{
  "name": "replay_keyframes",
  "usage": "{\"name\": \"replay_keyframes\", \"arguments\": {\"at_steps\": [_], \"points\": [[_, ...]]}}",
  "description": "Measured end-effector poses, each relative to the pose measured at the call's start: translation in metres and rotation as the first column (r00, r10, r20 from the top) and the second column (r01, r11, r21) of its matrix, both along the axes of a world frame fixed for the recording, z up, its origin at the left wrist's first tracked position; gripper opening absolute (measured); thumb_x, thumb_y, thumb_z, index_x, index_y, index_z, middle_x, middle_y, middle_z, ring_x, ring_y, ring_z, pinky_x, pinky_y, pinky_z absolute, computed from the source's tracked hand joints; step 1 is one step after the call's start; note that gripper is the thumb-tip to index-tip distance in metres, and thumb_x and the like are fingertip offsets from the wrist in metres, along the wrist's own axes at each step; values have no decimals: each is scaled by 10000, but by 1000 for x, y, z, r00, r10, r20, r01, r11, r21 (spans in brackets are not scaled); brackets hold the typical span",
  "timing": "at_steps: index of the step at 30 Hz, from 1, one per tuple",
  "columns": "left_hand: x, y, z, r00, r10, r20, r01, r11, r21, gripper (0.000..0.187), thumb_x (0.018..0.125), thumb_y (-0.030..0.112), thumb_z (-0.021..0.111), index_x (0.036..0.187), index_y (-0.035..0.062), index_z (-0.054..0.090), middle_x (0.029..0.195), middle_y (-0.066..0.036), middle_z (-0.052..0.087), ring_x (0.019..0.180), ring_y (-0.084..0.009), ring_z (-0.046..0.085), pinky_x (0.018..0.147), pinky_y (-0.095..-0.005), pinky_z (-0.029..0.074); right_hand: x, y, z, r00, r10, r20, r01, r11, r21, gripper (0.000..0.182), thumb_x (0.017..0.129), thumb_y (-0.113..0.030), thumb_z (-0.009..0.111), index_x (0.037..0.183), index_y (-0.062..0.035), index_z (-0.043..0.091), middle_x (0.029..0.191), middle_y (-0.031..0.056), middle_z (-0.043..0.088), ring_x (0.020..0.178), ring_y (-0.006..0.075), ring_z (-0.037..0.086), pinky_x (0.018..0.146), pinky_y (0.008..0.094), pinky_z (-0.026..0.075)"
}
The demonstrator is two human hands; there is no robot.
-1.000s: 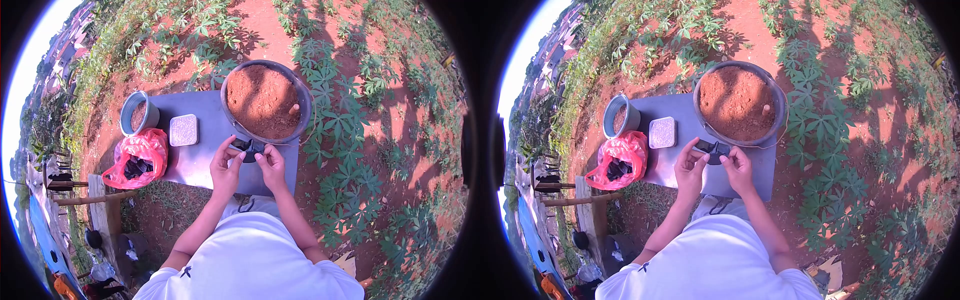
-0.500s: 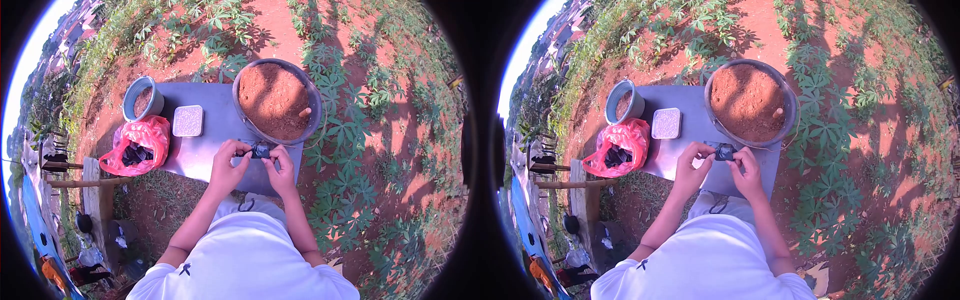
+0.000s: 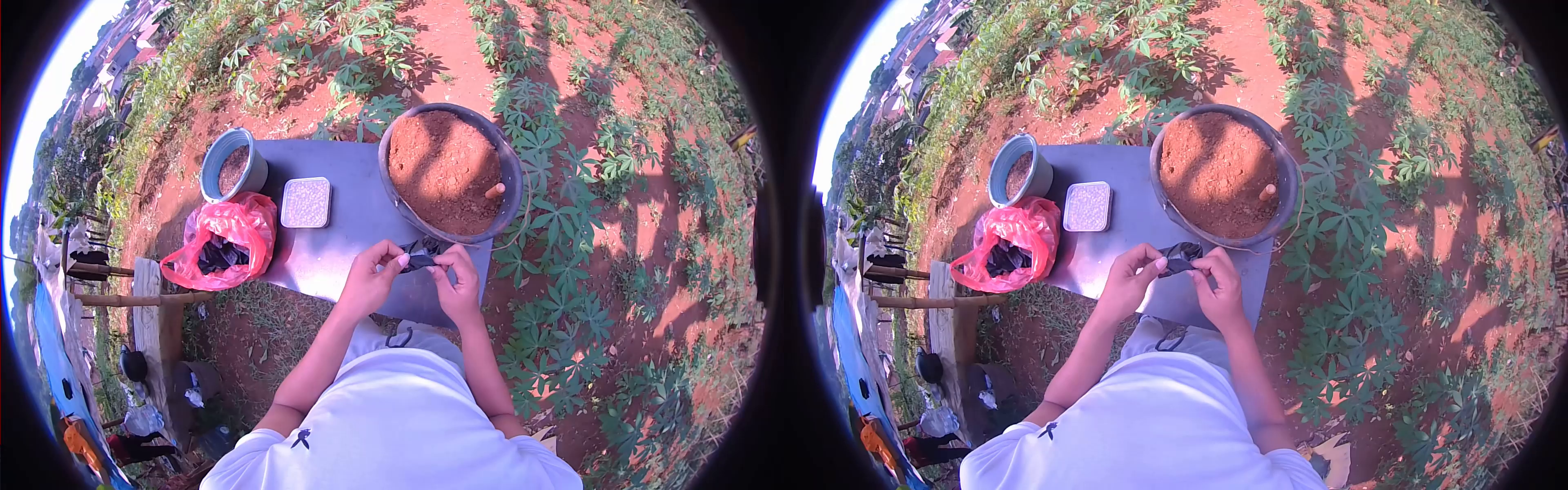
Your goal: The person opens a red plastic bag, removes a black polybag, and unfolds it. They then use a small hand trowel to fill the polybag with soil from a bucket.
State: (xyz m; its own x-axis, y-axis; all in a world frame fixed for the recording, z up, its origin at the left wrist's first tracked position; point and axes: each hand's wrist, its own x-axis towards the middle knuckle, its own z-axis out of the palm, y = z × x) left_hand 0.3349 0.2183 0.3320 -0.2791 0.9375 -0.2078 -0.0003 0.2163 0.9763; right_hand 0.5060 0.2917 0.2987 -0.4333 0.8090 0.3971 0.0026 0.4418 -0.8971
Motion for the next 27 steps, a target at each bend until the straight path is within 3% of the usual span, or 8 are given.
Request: {"name": "replay_keyframes", "arguments": {"at_steps": [2, 9, 12, 18, 20, 21, 23, 27], "points": [[6, 0, 7, 996, 41, -74, -42, 999, -9, 145, 989, 108, 652, 931, -24, 628, 790, -43, 668, 776, -105, 591, 740, -296, 484, -1, 0, -1, 998, -54, -20, 54, 998, 9, 126, 841, 68, 697, 931, 7, 633, 820, 70, 523, 715, 168, 521, 648, 282, 435], [8, 1, 4, 987, 39, -159, -41, 999, -10, 132, 1000, 87, 624, 932, -26, 615, 791, -63, 673, 778, -114, 605, 733, -299, 490, 2, 2, -5, 995, -87, -51, 86, 996, -27, 107, 858, 57, 696, 932, 7, 637, 814, 59, 529, 716, 150, 518, 659, 281, 436], [7, 2, -7, 998, 57, 7, -57, 998, -3, 131, 1013, 113, 624, 938, 8, 602, 880, -9, 638, 838, -84, 567, 753, -267, 460, 3, 5, -5, 996, -73, -53, 70, 996, -58, 107, 862, 58, 686, 938, 5, 633, 825, 64, 526, 730, 155, 520, 679, 282, 437], [-2, 3, 11, 950, 34, -310, 38, 974, 221, 93, 921, 16, 691, 935, 15, 600, 938, -52, 632, 830, -143, 582, 762, -287, 467, 10, 15, -4, 975, 189, -113, -208, 960, -188, 161, 944, -111, 661, 989, 30, 600, 839, 33, 504, 767, 137, 511, 701, 277, 420], [-4, 3, 15, 873, 1, -487, 159, 944, 288, 135, 863, -12, 719, 939, 18, 612, 936, -80, 636, 850, -210, 592, 764, -308, 474, 10, 17, -15, 946, 204, -252, -289, 883, -370, 218, 987, -184, 636, 1000, 30, 598, 863, 6, 494, 779, 96, 486, 696, 249, 399], [-5, 3, 14, 874, 2, -485, 159, 944, 290, 135, 863, -12, 719, 939, 18, 612, 936, -80, 636, 850, -210, 592, 764, -308, 474, 9, 17, -13, 947, 204, -250, -288, 884, -368, 218, 987, -184, 636, 1000, 30, 598, 863, 6, 494, 779, 96, 486, 696, 249, 399], [-9, 2, 11, 791, 24, -612, 280, 875, 396, 125, 863, 23, 707, 949, 17, 617, 971, -81, 633, 918, -266, 580, 725, -350, 486, 3, 16, -10, 975, 121, -187, -215, 737, -641, 185, 997, -164, 634, 991, 17, 599, 881, -9, 481, 778, 70, 452, 690, 226, 372], [-21, -4, 7, 772, 2, -635, 314, 868, 384, 112, 876, 42, 709, 959, 20, 637, 963, -84, 638, 917, -261, 585, 713, -346, 480, -14, 9, 2, 983, 96, -155, -171, 780, -602, 139, 975, -112, 659, 956, 10, 595, 858, -19, 462, 751, 65, 423, 674, 222, 356]]}}
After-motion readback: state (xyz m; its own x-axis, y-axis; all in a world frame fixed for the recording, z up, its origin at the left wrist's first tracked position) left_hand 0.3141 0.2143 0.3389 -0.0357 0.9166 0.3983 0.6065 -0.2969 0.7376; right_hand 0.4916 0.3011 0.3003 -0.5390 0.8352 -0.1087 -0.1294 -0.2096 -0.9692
